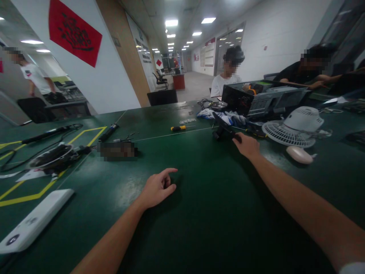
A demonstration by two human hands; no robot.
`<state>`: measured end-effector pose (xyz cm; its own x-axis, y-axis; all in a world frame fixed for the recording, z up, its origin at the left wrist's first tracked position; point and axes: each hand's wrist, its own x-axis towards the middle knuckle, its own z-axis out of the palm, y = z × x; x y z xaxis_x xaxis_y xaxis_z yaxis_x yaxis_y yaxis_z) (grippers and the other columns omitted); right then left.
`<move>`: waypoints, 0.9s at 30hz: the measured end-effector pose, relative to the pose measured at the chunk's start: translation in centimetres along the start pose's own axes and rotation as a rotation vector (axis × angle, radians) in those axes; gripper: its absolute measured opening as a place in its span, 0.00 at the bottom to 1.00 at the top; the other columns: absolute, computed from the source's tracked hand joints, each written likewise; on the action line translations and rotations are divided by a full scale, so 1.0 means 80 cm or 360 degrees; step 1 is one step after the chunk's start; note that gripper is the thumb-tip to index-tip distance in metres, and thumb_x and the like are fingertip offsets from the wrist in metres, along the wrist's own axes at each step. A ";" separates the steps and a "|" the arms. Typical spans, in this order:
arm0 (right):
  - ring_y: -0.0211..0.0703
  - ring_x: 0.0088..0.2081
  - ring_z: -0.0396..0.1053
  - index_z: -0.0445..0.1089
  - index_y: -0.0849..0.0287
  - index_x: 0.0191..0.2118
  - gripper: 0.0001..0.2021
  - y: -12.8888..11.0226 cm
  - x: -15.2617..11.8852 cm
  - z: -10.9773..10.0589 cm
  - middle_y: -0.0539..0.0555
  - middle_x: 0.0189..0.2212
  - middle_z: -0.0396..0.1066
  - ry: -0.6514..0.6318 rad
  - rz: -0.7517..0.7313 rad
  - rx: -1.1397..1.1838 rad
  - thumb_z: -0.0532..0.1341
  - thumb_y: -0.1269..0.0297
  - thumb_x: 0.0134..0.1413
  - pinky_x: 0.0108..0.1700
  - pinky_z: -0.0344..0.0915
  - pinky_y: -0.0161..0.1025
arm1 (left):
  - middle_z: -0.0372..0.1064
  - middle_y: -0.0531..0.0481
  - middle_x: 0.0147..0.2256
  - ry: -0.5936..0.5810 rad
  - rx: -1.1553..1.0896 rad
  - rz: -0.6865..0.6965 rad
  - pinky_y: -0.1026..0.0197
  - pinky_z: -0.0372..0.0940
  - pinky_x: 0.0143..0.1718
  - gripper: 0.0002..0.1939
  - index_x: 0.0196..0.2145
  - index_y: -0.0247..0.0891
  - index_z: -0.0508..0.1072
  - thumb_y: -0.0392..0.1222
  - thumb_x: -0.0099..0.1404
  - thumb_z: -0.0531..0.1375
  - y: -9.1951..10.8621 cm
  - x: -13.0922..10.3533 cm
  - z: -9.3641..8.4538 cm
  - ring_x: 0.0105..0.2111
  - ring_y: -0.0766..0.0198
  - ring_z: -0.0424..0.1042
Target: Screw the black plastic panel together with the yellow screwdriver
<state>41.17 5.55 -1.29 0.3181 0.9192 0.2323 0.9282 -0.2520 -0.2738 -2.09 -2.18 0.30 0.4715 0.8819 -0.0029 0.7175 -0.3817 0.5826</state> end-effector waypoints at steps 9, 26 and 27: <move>0.67 0.57 0.73 0.77 0.53 0.59 0.23 0.047 0.034 0.013 0.65 0.51 0.79 0.0169 0.0283 0.0406 0.63 0.50 0.63 0.60 0.65 0.59 | 0.72 0.56 0.30 -0.0043 -0.0018 -0.0050 0.58 0.61 0.34 0.23 0.58 0.42 0.73 0.49 0.67 0.61 0.002 0.000 -0.002 0.28 0.63 0.70; 0.46 0.40 0.80 0.68 0.56 0.52 0.17 0.094 0.063 0.017 0.55 0.45 0.79 0.0501 0.0908 0.2072 0.67 0.68 0.57 0.35 0.82 0.45 | 0.73 0.54 0.30 -0.0064 0.0015 -0.0035 0.58 0.61 0.33 0.20 0.54 0.43 0.77 0.50 0.67 0.61 0.002 0.002 -0.002 0.27 0.63 0.69; 0.46 0.40 0.80 0.68 0.55 0.51 0.17 0.095 0.063 0.016 0.54 0.44 0.79 0.0498 0.0928 0.2111 0.67 0.69 0.56 0.35 0.82 0.44 | 0.73 0.54 0.30 -0.0057 0.0024 -0.0031 0.58 0.61 0.33 0.19 0.53 0.43 0.78 0.50 0.67 0.61 0.002 0.002 -0.003 0.27 0.63 0.69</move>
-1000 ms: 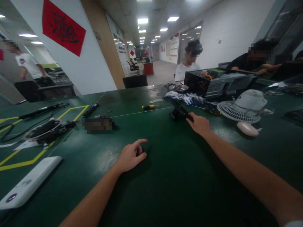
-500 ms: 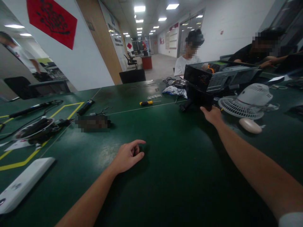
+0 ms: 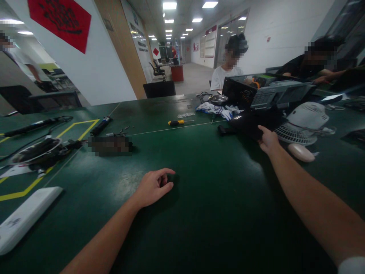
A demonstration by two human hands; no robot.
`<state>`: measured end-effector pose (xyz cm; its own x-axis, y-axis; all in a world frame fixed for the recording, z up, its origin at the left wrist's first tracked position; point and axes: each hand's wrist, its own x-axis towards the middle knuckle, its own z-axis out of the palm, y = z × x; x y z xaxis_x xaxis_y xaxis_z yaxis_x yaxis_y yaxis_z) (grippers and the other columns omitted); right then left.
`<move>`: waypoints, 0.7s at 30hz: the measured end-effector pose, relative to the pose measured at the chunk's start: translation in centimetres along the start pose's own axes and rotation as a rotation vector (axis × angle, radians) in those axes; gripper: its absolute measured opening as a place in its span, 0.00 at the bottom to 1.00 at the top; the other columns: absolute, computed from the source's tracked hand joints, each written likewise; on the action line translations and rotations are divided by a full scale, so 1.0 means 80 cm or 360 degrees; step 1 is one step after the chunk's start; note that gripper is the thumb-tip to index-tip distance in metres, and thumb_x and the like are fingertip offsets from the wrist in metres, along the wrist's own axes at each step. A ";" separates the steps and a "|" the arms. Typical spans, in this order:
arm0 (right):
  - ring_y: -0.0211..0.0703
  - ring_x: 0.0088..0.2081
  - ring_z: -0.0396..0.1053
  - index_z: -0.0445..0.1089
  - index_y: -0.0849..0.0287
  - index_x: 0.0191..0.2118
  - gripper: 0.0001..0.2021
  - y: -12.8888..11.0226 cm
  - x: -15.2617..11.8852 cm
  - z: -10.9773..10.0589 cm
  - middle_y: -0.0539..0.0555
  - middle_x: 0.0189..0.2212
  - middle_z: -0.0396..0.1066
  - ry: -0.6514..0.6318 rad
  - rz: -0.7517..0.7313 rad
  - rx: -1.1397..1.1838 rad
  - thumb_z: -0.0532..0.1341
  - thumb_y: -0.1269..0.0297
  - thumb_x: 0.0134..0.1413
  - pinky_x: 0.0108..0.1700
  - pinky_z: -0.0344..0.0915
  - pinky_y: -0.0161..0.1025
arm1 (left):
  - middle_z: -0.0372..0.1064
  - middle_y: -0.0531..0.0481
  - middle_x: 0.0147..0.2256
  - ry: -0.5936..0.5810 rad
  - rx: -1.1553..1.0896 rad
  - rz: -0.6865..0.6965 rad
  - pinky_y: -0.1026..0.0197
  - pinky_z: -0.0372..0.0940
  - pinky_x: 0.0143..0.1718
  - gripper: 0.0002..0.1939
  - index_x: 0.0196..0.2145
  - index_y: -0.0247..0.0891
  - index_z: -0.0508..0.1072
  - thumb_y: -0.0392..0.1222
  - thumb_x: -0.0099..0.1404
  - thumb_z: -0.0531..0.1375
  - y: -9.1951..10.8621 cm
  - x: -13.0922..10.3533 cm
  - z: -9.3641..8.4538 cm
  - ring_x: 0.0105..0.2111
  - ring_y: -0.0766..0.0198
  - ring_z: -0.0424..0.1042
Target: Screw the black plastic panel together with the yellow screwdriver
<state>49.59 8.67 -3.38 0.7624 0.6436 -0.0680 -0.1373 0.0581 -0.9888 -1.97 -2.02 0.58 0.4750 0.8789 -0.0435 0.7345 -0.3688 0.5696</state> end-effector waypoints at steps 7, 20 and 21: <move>0.45 0.39 0.80 0.66 0.55 0.51 0.18 -0.002 -0.005 -0.001 0.53 0.44 0.78 -0.0003 0.0054 0.0018 0.69 0.66 0.57 0.36 0.82 0.46 | 0.74 0.54 0.31 -0.0023 0.0051 0.0003 0.57 0.61 0.34 0.20 0.54 0.43 0.77 0.50 0.68 0.61 -0.002 0.001 0.000 0.28 0.62 0.70; 0.62 0.66 0.66 0.73 0.67 0.55 0.21 -0.065 -0.129 0.057 0.73 0.60 0.73 0.0074 -0.0682 -0.0684 0.61 0.57 0.63 0.66 0.62 0.50 | 0.74 0.53 0.34 0.0273 -0.0285 0.0004 0.57 0.66 0.34 0.23 0.58 0.41 0.72 0.50 0.67 0.62 -0.002 0.005 0.006 0.29 0.62 0.71; 0.62 0.64 0.68 0.74 0.65 0.53 0.20 -0.061 -0.150 0.067 0.73 0.57 0.75 -0.0011 -0.0747 -0.0735 0.60 0.56 0.63 0.64 0.64 0.50 | 0.75 0.52 0.35 0.0327 -0.0327 -0.0005 0.56 0.67 0.34 0.24 0.58 0.41 0.71 0.50 0.67 0.62 -0.003 0.006 0.007 0.29 0.62 0.71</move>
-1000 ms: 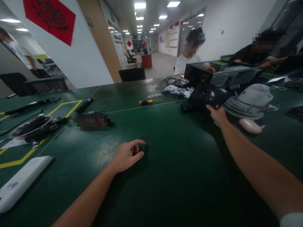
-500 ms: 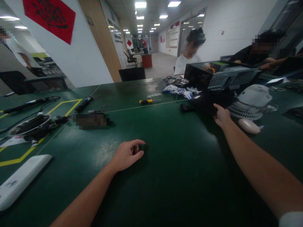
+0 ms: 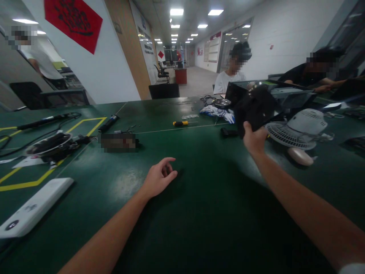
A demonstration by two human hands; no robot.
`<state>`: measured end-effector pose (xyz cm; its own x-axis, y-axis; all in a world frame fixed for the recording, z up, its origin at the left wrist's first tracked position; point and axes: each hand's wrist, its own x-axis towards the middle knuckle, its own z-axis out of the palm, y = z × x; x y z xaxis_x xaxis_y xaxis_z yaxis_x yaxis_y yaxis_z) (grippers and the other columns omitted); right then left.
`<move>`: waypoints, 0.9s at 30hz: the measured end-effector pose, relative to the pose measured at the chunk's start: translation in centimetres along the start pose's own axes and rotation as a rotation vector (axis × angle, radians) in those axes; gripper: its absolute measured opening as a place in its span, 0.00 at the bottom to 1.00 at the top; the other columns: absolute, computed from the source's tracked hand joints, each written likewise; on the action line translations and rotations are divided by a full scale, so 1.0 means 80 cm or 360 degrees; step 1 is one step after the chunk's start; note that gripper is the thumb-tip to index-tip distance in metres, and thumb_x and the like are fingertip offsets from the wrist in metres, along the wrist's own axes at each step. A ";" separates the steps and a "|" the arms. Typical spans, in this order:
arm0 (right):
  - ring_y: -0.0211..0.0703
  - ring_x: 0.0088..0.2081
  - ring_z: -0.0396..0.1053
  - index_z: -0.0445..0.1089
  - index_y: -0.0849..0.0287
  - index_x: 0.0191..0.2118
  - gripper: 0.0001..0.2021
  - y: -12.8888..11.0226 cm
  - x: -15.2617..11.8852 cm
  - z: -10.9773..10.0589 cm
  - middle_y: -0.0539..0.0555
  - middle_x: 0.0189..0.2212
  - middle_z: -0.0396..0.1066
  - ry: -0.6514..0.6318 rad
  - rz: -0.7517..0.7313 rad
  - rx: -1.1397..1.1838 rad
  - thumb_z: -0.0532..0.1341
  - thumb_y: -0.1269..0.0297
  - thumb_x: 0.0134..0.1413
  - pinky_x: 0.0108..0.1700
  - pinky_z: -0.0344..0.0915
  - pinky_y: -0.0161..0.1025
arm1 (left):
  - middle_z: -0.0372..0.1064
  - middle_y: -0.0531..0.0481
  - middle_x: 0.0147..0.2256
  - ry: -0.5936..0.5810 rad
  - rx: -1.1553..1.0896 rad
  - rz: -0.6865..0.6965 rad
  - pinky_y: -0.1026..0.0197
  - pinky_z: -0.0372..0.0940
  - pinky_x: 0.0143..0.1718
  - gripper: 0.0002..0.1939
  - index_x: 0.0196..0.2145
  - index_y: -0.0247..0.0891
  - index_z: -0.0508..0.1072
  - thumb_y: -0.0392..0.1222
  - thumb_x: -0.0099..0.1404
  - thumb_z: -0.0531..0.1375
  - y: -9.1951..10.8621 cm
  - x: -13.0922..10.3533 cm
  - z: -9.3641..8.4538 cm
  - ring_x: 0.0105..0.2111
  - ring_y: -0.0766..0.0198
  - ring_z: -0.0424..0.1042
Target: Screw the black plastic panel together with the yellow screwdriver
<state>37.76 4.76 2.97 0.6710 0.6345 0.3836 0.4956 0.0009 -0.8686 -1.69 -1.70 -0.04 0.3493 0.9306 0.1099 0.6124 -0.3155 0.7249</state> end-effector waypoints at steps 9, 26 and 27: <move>0.55 0.37 0.79 0.77 0.57 0.43 0.22 -0.062 -0.192 0.096 0.58 0.32 0.80 -0.0832 -0.0651 -0.0057 0.52 0.46 0.70 0.40 0.71 0.45 | 0.64 0.33 0.67 0.0300 -0.0683 -0.0026 0.42 0.71 0.54 0.45 0.69 0.44 0.59 0.57 0.60 0.70 -0.012 0.000 0.004 0.60 0.42 0.70; 0.48 0.48 0.77 0.61 0.47 0.71 0.32 -0.053 -0.175 0.114 0.53 0.55 0.78 -0.1155 -0.1042 -0.0181 0.61 0.49 0.64 0.47 0.74 0.45 | 0.83 0.44 0.37 0.0709 -0.1742 -0.0671 0.49 0.77 0.49 0.19 0.36 0.35 0.79 0.38 0.42 0.72 -0.003 0.006 -0.007 0.44 0.46 0.81; 0.49 0.48 0.77 0.62 0.50 0.71 0.32 -0.042 -0.152 0.112 0.56 0.55 0.78 -0.1076 -0.0978 -0.0254 0.60 0.49 0.65 0.48 0.74 0.47 | 0.83 0.44 0.36 0.0695 -0.1742 -0.0702 0.49 0.77 0.48 0.18 0.35 0.35 0.79 0.37 0.42 0.71 -0.003 0.006 -0.008 0.44 0.46 0.82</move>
<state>22.98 3.97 -1.57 -0.1742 0.8736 0.4543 0.7613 0.4121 -0.5005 -2.14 -1.06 0.26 -0.1263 0.9670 -0.2213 -0.3640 0.1623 0.9171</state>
